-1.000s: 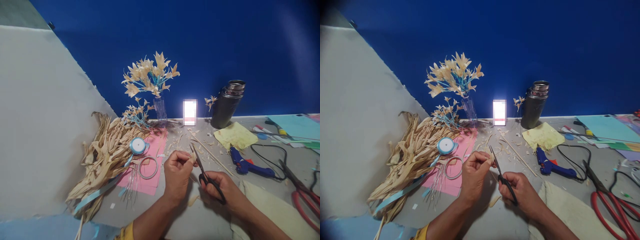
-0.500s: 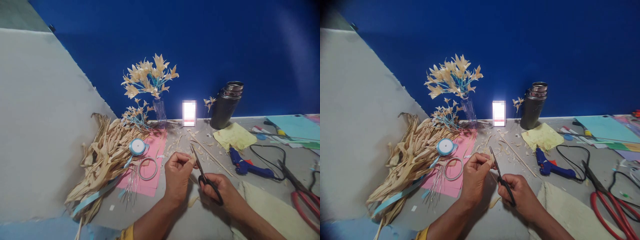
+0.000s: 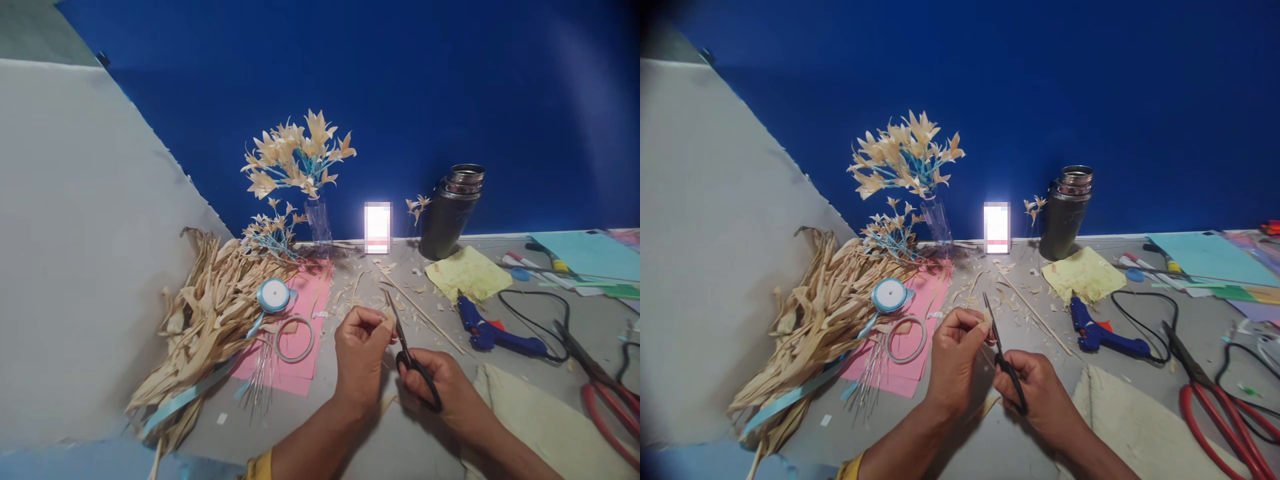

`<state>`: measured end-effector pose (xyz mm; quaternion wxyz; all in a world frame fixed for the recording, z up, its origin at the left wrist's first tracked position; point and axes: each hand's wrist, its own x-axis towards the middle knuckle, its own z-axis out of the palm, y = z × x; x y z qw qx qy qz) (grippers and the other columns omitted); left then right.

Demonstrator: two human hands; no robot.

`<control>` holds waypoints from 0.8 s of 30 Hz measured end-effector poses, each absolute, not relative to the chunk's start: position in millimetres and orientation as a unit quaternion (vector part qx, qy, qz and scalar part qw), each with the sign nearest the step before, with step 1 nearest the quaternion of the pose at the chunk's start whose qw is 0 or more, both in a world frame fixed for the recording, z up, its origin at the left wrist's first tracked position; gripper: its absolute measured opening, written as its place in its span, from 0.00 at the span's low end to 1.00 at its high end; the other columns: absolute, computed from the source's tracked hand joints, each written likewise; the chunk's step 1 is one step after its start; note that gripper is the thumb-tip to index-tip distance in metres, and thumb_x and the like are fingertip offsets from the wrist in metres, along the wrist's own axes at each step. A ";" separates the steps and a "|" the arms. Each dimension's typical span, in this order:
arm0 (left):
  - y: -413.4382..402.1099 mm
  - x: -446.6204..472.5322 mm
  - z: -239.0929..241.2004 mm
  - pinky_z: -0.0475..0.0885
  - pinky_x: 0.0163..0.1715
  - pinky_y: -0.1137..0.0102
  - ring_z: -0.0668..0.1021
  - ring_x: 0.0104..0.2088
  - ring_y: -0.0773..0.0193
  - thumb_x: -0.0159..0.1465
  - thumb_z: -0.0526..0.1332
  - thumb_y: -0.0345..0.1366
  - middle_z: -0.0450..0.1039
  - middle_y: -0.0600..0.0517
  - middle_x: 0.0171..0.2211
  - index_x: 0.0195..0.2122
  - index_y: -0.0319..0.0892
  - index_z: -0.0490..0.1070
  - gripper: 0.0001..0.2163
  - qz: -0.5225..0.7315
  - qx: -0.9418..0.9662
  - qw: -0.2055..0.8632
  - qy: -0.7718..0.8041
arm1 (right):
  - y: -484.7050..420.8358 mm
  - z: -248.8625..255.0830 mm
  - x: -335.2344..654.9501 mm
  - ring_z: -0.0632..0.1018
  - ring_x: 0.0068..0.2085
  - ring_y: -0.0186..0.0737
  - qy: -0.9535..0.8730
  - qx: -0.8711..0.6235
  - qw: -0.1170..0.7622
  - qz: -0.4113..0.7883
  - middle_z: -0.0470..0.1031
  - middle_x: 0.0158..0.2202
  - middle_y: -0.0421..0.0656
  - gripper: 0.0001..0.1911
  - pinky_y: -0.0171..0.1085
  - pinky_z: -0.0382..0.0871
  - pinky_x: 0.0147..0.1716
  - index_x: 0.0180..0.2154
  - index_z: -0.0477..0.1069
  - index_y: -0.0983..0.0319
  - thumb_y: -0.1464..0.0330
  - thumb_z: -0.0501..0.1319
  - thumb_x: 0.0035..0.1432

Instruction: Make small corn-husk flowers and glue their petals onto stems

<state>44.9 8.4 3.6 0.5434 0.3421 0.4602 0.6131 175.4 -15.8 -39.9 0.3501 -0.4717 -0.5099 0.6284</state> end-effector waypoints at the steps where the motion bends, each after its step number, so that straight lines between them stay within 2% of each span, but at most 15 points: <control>1: 8.2 45.5 4.1 0.70 0.32 0.71 0.74 0.27 0.68 0.54 0.67 0.31 0.71 0.55 0.24 0.24 0.42 0.67 0.08 0.613 0.347 0.538 0.463 | -15.6 -39.4 175.4 0.57 0.22 0.31 -0.511 -0.473 0.350 0.627 0.56 0.18 0.34 0.31 0.33 0.51 0.20 0.21 0.62 0.59 0.39 0.67 0.44; 10: 7.7 49.8 -1.7 0.70 0.33 0.71 0.74 0.29 0.66 0.55 0.67 0.31 0.70 0.54 0.26 0.25 0.42 0.68 0.07 0.619 0.381 0.494 0.477 | -18.7 -44.8 173.0 0.57 0.21 0.30 -0.491 -0.461 0.372 0.638 0.57 0.18 0.34 0.32 0.32 0.51 0.20 0.22 0.62 0.60 0.39 0.67 0.46; 18: 8.3 52.1 -3.9 0.71 0.35 0.70 0.75 0.28 0.67 0.54 0.68 0.31 0.72 0.55 0.24 0.26 0.42 0.68 0.07 0.620 0.348 0.541 0.449 | -14.2 -43.5 176.8 0.61 0.20 0.31 -0.473 -0.462 0.411 0.628 0.64 0.18 0.37 0.33 0.33 0.55 0.20 0.25 0.67 0.60 0.36 0.62 0.48; 21: 8.7 48.9 -1.7 0.71 0.34 0.71 0.76 0.28 0.68 0.54 0.68 0.31 0.72 0.55 0.25 0.26 0.41 0.68 0.08 0.619 0.346 0.552 0.438 | -7.1 -39.9 185.9 0.64 0.23 0.33 -0.506 -0.491 0.399 0.587 0.68 0.21 0.39 0.30 0.33 0.58 0.23 0.26 0.70 0.62 0.40 0.63 0.52; 24: 8.6 44.3 0.4 0.71 0.34 0.71 0.76 0.29 0.68 0.54 0.68 0.30 0.72 0.55 0.29 0.25 0.41 0.68 0.08 0.626 0.362 0.542 0.428 | -0.6 -35.8 198.4 0.66 0.25 0.35 -0.552 -0.544 0.356 0.523 0.70 0.22 0.39 0.24 0.34 0.60 0.25 0.26 0.74 0.62 0.47 0.68 0.50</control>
